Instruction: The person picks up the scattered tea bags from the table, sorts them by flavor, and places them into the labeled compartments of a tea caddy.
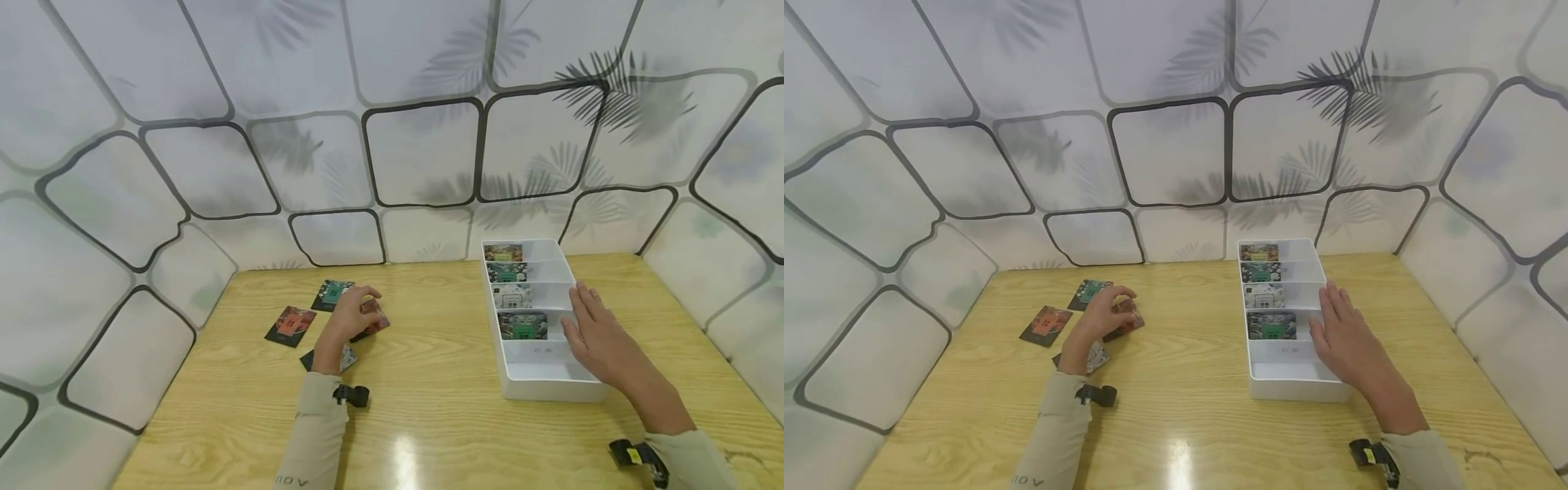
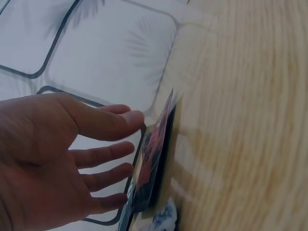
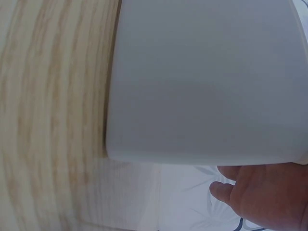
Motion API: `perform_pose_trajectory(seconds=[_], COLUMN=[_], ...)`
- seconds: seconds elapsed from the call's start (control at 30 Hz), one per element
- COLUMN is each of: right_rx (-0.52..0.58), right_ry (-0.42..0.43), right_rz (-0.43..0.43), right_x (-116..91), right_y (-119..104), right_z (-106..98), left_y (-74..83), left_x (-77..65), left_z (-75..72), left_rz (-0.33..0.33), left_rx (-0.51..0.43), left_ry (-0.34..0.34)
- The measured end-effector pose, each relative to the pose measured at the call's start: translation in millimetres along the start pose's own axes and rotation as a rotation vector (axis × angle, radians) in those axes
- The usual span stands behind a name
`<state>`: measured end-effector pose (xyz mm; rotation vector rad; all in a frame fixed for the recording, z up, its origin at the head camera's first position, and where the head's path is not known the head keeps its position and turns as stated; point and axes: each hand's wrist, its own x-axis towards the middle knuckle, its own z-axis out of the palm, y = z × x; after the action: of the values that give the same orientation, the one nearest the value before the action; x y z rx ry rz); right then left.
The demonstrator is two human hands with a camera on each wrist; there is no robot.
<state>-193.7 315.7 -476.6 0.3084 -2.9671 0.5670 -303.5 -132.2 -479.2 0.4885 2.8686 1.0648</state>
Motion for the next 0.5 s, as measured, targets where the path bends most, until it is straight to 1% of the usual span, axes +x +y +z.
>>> perform_pose_trajectory(seconds=[0.07,0.2,0.27,0.4,0.5], right_rx=[-0.002,-0.008,-0.005,0.0,0.003], right_ry=[-0.004,-0.005,-0.005,-0.005,-0.001], right_rz=[0.003,0.006,0.007,0.006,0.005], right_x=[0.1,-0.4,-0.7,-0.9,-1.3], right_y=[-0.6,-1.9,-2.6,-3.4,-3.5], right_z=[-0.4,-0.9,-1.6,-2.4,-2.4], left_y=[-0.1,0.6,2.2,3.6,2.5], left_x=[-1.2,-2.8,-3.8,-4.6,-4.7], left_z=[-0.5,0.2,0.4,0.8,1.5], left_rz=[-0.025,-0.082,-0.116,-0.164,-0.176], left_rx=[0.021,0.119,0.15,0.166,0.166], left_ry=[-0.013,-0.028,-0.028,-0.021,-0.013])
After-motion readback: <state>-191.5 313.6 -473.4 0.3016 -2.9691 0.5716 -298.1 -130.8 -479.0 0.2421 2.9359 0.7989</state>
